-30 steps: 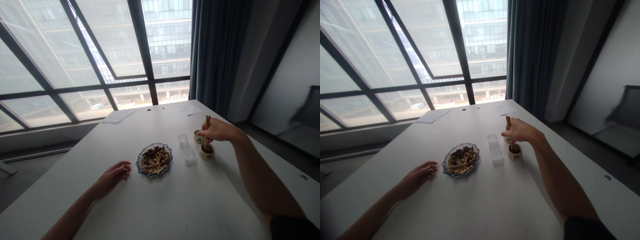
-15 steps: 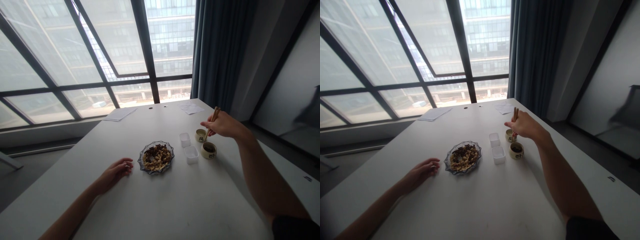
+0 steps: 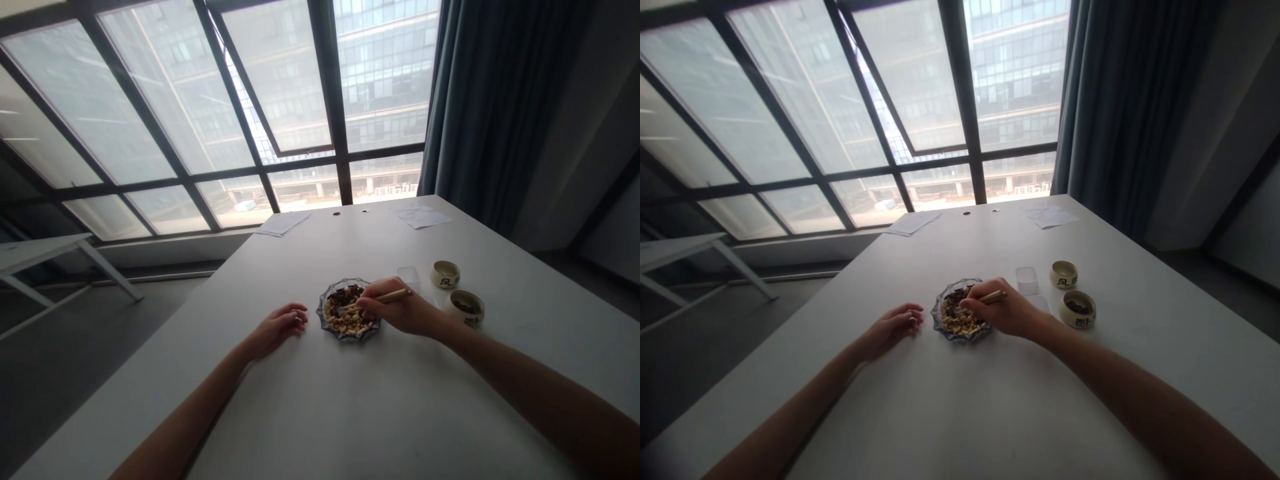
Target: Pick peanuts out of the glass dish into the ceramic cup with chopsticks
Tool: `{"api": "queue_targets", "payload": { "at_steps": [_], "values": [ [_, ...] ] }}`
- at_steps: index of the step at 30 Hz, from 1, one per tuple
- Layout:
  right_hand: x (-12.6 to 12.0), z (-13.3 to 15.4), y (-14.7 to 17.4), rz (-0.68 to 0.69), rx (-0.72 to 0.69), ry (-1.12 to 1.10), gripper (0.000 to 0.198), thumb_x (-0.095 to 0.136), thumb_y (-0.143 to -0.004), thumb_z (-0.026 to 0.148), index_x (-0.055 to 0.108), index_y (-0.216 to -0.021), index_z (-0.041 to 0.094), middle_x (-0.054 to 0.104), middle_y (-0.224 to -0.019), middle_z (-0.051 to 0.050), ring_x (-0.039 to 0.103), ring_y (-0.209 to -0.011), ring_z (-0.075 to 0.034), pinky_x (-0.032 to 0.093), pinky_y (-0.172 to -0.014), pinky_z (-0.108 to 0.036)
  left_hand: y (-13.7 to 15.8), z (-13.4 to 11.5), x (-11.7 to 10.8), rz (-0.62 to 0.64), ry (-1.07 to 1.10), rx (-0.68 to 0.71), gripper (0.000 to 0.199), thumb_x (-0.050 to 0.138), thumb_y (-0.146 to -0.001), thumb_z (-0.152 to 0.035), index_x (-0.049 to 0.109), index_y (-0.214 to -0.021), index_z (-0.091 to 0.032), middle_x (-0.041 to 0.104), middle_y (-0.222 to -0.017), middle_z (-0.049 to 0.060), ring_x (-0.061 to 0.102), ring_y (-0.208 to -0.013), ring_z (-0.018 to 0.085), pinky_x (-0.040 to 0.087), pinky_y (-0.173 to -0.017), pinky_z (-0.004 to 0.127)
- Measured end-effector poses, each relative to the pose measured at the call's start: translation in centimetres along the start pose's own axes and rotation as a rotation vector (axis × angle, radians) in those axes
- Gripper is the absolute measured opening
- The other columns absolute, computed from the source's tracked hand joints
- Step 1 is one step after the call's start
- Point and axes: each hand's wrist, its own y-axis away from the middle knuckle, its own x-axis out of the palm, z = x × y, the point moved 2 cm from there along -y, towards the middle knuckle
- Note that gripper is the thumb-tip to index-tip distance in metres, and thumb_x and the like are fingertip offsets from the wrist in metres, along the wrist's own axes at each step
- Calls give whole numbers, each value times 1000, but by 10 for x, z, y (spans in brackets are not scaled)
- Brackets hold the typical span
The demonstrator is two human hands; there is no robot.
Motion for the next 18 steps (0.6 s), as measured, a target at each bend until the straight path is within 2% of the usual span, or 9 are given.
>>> {"api": "queue_targets", "payload": {
  "at_steps": [4, 18],
  "values": [
    [16, -11, 0, 22, 20, 3, 43, 58, -95, 49, 74, -75, 15, 74, -73, -5, 67, -66, -18, 49, -60, -25, 0, 2, -1, 12, 8, 0, 22, 74, -87, -24, 72, -106, -13, 71, -94, 11, 66, -80, 18, 52, -70, 26],
    [25, -23, -1, 28, 22, -25, 37, 59, -97, 40, 74, -77, 13, 74, -72, -6, 66, -65, -16, 47, -59, -24, -1, 5, -3, 52, 14, 15, 22, 71, -89, -25, 70, -107, -13, 70, -95, 11, 67, -80, 18, 51, -70, 26]
  ]
}}
